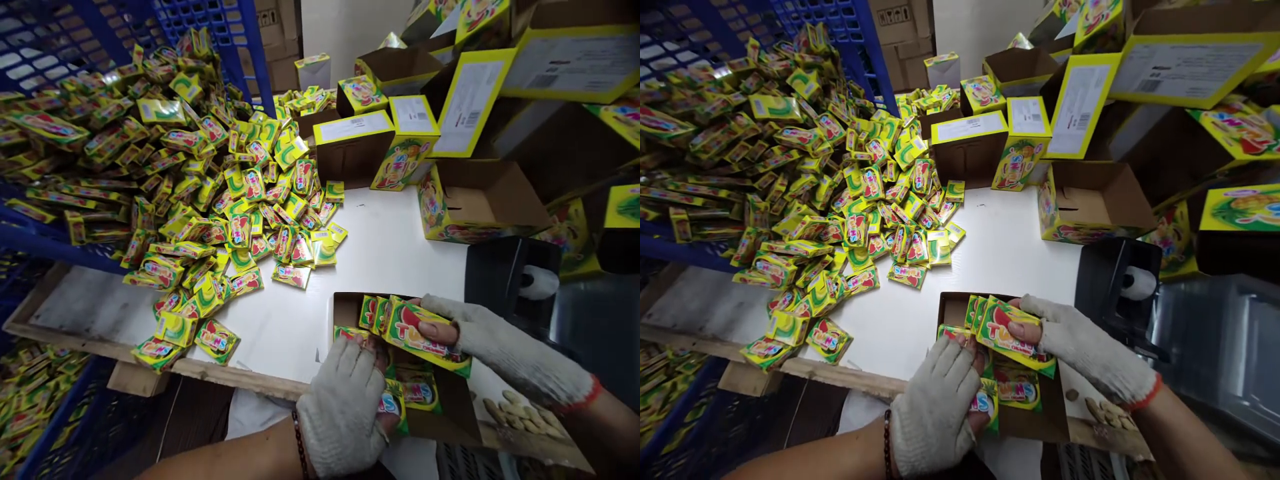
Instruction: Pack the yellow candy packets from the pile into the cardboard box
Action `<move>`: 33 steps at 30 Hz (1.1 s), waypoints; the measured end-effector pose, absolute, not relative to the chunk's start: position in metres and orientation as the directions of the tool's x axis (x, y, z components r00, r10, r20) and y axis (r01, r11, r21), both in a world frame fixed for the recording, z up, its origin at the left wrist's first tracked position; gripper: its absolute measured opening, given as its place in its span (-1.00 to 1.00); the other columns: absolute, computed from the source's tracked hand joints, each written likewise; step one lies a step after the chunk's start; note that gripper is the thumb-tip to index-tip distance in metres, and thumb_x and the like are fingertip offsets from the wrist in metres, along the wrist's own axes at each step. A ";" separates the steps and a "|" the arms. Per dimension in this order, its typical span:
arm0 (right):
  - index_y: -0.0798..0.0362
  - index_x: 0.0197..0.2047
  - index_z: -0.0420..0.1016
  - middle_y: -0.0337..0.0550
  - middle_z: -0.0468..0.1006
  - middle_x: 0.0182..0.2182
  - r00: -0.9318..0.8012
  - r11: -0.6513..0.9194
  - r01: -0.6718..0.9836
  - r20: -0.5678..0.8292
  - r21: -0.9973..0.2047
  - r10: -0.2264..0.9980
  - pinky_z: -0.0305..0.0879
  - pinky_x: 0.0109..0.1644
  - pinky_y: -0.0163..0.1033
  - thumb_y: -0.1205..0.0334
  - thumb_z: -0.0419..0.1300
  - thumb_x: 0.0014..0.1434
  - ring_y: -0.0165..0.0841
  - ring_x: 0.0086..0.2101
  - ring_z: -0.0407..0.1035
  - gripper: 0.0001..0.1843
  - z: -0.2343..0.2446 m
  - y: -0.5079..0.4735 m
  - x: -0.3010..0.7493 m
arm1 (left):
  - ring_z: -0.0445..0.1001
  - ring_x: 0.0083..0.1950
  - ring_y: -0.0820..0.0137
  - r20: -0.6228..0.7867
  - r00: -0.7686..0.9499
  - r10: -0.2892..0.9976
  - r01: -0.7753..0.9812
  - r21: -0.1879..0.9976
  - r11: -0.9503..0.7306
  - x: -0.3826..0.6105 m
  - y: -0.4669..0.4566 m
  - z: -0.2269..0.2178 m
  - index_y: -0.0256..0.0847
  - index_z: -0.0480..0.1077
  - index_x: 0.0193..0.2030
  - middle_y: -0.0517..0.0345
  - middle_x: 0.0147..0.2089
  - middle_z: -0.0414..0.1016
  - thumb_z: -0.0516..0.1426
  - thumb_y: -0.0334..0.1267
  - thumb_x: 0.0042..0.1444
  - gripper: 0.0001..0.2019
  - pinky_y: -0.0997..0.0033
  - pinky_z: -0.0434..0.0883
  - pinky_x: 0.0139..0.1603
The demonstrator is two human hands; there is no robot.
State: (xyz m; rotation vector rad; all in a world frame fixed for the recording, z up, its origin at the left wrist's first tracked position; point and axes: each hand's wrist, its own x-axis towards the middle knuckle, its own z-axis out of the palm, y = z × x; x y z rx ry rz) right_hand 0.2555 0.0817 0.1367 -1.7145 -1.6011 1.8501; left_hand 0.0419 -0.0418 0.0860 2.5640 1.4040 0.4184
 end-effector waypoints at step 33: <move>0.12 -0.15 0.57 -0.03 0.67 -0.24 -0.481 -0.488 0.571 -0.751 -0.660 0.452 0.46 -0.11 -0.09 -0.27 0.36 -0.12 -0.11 -0.22 0.54 -0.35 0.101 0.114 0.202 | 0.45 0.23 0.12 0.273 0.449 0.851 0.743 0.414 -0.525 0.040 -0.043 0.076 -0.37 0.37 0.21 -0.09 0.23 0.48 0.07 0.05 0.24 -0.43 0.09 0.29 0.36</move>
